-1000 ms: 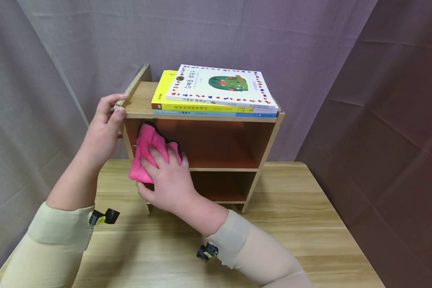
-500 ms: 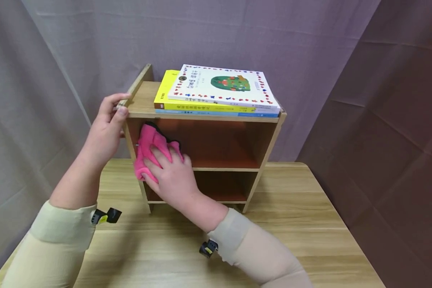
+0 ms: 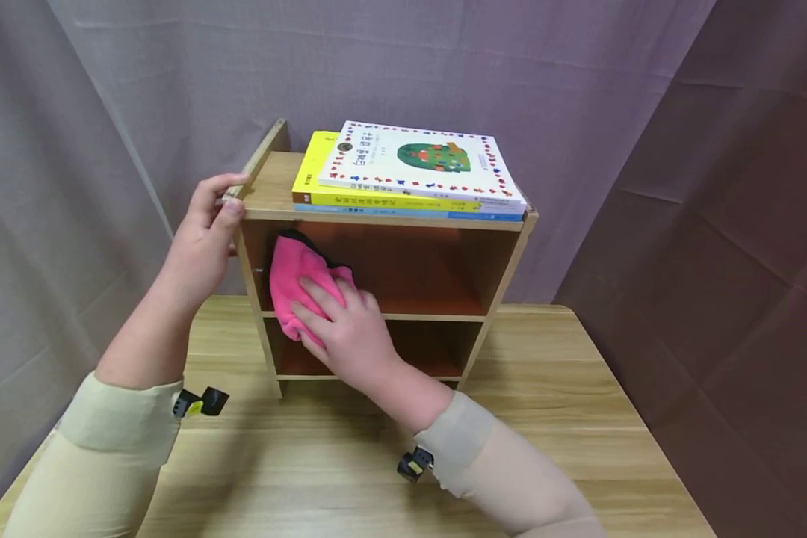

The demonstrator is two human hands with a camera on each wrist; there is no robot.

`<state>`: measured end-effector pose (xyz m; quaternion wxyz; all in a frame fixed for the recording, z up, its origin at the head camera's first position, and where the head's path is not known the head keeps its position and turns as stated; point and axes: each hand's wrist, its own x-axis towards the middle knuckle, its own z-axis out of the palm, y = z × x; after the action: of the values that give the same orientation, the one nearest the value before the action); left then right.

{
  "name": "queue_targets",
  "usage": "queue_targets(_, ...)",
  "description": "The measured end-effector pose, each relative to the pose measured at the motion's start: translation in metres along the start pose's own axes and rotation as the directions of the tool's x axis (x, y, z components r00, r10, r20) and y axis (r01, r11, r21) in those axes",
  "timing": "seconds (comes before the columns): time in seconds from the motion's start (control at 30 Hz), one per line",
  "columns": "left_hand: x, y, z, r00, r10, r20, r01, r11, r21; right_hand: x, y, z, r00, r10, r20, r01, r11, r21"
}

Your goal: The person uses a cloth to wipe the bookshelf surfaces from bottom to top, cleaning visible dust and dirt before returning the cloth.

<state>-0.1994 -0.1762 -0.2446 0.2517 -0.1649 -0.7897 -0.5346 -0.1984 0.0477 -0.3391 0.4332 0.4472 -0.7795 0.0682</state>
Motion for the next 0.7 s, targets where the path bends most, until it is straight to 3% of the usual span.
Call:
queue_targets(0.23, 0.0, 0.002, 0.0, 1.0, -0.012, 0.006, 0.012, 1.0, 0.003, -0.013, 0.011, -0.011, 1.0, -0.006, -0.018, 0.007, 0.996, 0.084)
queue_targets(0.7, 0.0, 0.001, 0.001, 1.0, -0.005, -0.005, 0.005, 1.0, -0.008, -0.038, 0.024, -0.033, 0.99, 0.006, -0.143, 0.023, 0.98, 0.196)
